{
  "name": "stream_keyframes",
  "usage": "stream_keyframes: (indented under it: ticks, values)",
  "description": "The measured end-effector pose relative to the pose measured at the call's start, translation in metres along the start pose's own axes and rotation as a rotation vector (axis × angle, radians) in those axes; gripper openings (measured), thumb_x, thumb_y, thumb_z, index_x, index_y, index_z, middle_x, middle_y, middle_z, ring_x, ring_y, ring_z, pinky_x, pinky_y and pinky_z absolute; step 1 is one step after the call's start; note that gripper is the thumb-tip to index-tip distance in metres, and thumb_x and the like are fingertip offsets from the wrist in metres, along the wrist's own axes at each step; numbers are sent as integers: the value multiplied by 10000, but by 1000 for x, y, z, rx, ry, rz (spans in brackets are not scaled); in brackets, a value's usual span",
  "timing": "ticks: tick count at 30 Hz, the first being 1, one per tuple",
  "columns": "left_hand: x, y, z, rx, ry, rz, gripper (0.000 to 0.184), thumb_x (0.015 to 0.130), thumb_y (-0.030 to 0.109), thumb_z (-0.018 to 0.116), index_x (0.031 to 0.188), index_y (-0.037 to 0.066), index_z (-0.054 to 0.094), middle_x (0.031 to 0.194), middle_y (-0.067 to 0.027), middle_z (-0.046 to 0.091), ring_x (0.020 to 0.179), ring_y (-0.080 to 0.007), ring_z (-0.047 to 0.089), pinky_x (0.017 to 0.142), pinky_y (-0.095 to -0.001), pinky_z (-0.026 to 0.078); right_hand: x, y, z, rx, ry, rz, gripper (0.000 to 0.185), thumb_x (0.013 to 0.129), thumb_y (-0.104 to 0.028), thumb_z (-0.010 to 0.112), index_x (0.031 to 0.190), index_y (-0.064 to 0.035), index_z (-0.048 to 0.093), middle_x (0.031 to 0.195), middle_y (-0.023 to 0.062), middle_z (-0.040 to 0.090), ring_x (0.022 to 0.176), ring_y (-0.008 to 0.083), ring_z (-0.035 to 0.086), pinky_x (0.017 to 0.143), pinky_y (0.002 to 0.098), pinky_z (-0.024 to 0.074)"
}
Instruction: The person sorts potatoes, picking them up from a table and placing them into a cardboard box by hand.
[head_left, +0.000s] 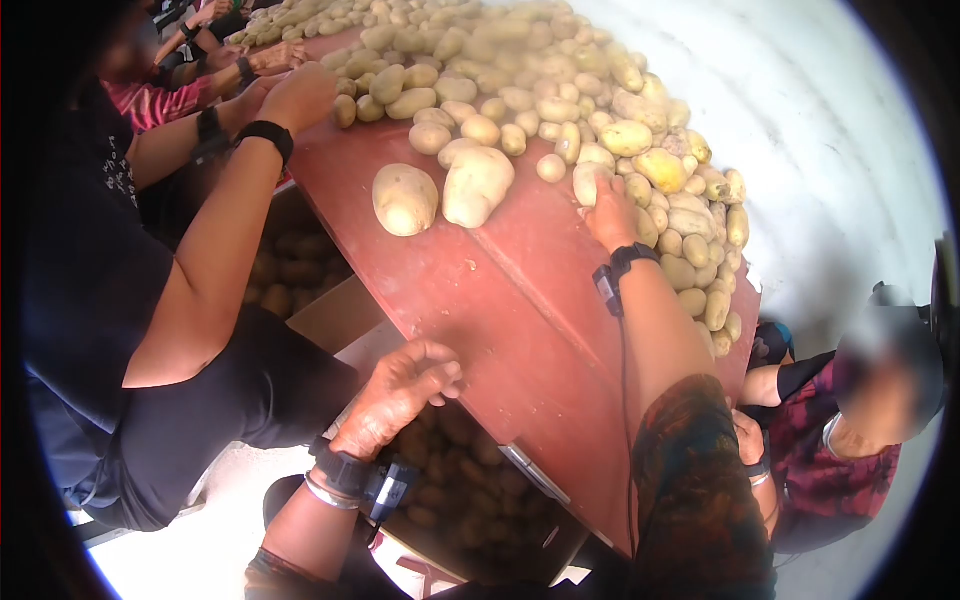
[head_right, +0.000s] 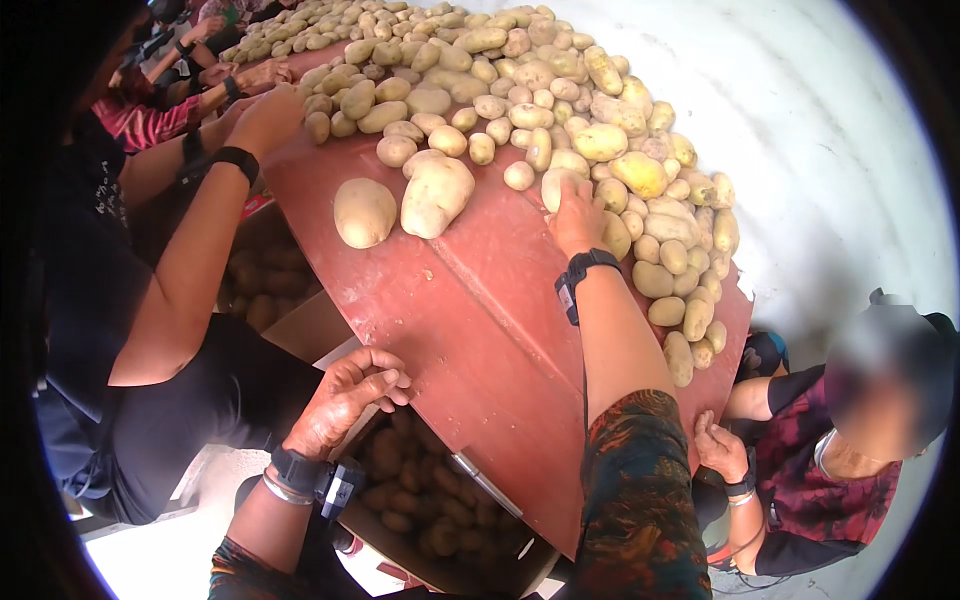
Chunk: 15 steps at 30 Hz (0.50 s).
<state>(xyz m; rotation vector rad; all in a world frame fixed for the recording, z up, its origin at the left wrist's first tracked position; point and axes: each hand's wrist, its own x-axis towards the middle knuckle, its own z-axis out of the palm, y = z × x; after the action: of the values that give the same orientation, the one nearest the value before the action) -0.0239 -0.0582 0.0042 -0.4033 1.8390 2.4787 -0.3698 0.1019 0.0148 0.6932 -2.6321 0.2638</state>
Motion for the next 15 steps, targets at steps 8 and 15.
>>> stream_keyframes:
  ticks: [8, 15]
  values:
    - [3, -3, 3, -30, -16, 20, 181, 882, 164, 562, 976, 10, 558, 877, -58, 607, 769, -120, 581, 694, -244, 460, -11, 4, 3, -132, 45, -122, 662, 679, -125, 721, 1272, -141, 429, 1125, 128, 479, 984, 369, 508, 789, 451, 469]
    - [0, 3, 9, 5, -26, 14, 203, 882, 179, 561, 983, 3, 554, 872, -50, 591, 737, -116, 580, 665, -235, 451, -47, 0, -27, 61, -46, -224, 640, 662, -130, 735, 1234, -44, 459, 1065, 164, 515, 920, 356, 548, 793, 415, 468]
